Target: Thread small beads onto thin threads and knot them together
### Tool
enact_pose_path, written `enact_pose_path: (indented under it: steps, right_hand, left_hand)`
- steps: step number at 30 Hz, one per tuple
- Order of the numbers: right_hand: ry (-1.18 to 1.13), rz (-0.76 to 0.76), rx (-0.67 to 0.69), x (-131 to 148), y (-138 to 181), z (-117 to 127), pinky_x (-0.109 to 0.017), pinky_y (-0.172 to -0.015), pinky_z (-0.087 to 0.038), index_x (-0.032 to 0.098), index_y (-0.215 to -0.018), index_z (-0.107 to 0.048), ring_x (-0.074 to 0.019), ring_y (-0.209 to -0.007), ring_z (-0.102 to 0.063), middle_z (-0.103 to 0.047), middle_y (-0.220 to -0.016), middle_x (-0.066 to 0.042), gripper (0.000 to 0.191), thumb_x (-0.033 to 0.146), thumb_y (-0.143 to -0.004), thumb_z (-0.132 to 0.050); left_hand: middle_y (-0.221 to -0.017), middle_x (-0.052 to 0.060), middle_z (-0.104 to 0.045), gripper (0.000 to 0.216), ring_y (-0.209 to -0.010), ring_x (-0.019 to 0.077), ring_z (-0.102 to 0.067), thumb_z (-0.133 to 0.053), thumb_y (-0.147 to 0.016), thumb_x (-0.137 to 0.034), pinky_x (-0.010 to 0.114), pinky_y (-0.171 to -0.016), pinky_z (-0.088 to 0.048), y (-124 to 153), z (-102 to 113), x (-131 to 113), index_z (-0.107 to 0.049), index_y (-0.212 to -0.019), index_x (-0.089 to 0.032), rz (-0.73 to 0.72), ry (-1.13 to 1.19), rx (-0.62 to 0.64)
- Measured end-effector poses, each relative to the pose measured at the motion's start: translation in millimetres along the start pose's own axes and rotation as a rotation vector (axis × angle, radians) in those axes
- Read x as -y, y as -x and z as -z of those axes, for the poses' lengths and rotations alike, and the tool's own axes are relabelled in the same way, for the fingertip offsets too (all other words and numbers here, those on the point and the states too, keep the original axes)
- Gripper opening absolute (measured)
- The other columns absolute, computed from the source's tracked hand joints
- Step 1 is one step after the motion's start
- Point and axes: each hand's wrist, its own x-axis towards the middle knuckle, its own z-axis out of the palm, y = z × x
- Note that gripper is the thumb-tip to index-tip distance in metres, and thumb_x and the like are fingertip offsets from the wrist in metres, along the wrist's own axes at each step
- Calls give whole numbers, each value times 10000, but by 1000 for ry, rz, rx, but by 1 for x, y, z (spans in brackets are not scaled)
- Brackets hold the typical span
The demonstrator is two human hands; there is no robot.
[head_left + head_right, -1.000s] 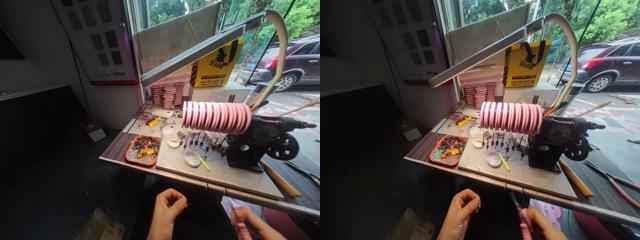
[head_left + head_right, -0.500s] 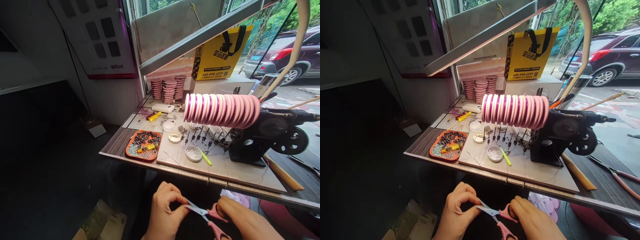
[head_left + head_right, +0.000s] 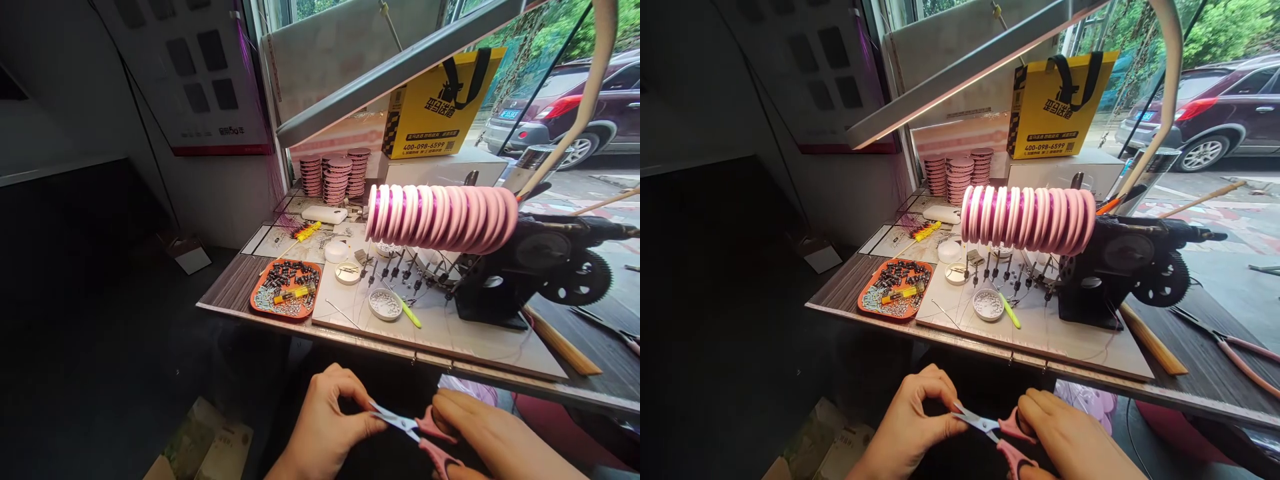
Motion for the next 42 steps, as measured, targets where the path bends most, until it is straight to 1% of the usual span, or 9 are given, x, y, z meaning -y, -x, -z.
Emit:
enact_pose_path:
  steps: [6,10,17,23,26,30,35,38,42]
  right_hand:
    - [9,-57,157,10,-7,14,-292,-638,-413,189,-824,-567,-225,-763,-565,-609,-863,-63,99,185,-731,-533]
    - [33,-50,217,9,-8,13,-309,-634,-395,177,-810,-549,-234,-752,-545,-588,-862,-79,89,177,-731,-510]
    - [-19,-7,117,-1,-3,6,-300,-672,-413,189,-872,-579,-228,-781,-557,-596,-882,-66,162,181,-714,-541]
    - [-70,-49,231,11,-3,23,-271,-669,-428,206,-896,-591,-206,-764,-563,-604,-896,-57,130,250,-780,-551]
    - [-86,-58,240,15,-4,27,-269,-691,-425,217,-911,-591,-199,-779,-561,-603,-910,-43,137,234,-783,-545]
    - [-60,-53,258,15,-5,25,-254,-660,-412,213,-879,-587,-187,-748,-555,-599,-868,-31,115,212,-781,-527]
    - [-43,6,171,9,-3,19,-227,-596,-385,225,-835,-580,-165,-674,-538,-590,-795,-8,96,201,-756,-531]
    - [-34,14,163,8,-4,18,-220,-558,-360,230,-807,-569,-155,-634,-516,-582,-759,4,81,195,-746,-530]
    - [-82,4,168,8,-7,17,-216,-576,-359,221,-792,-556,-152,-663,-521,-592,-780,4,98,160,-734,-505]
  left_hand:
    - [-609,7,-583,143,-697,185,-515,-790,-527,-203,306,-693,-357,-3,3,1,-652,-522,-167,67,65,64]
    - [-618,5,-574,181,-674,177,-507,-802,-498,-244,303,-672,-353,-6,6,-1,-642,-519,-163,105,110,98]
    - [-598,0,-565,294,-642,150,-492,-831,-449,-360,281,-638,-344,-10,9,-2,-636,-504,-148,137,143,162]
    - [-574,0,-585,323,-580,117,-485,-837,-422,-378,248,-560,-336,-12,10,-5,-635,-489,-135,183,242,273]
    - [-571,-1,-578,302,-578,114,-470,-832,-443,-368,247,-547,-318,-13,11,-7,-646,-491,-134,182,225,315]
    - [-561,-4,-565,287,-583,117,-458,-828,-457,-366,253,-552,-303,-15,12,-6,-667,-510,-134,166,208,334]
    - [-539,-15,-545,279,-560,109,-432,-827,-461,-361,256,-541,-281,-15,12,-2,-677,-522,-133,174,207,340]
    - [-536,-17,-545,268,-551,106,-428,-825,-472,-352,255,-534,-277,-17,13,0,-682,-532,-133,175,212,350]
    - [-547,-16,-552,239,-564,108,-439,-822,-488,-322,252,-550,-294,-17,13,1,-691,-548,-131,167,226,347]
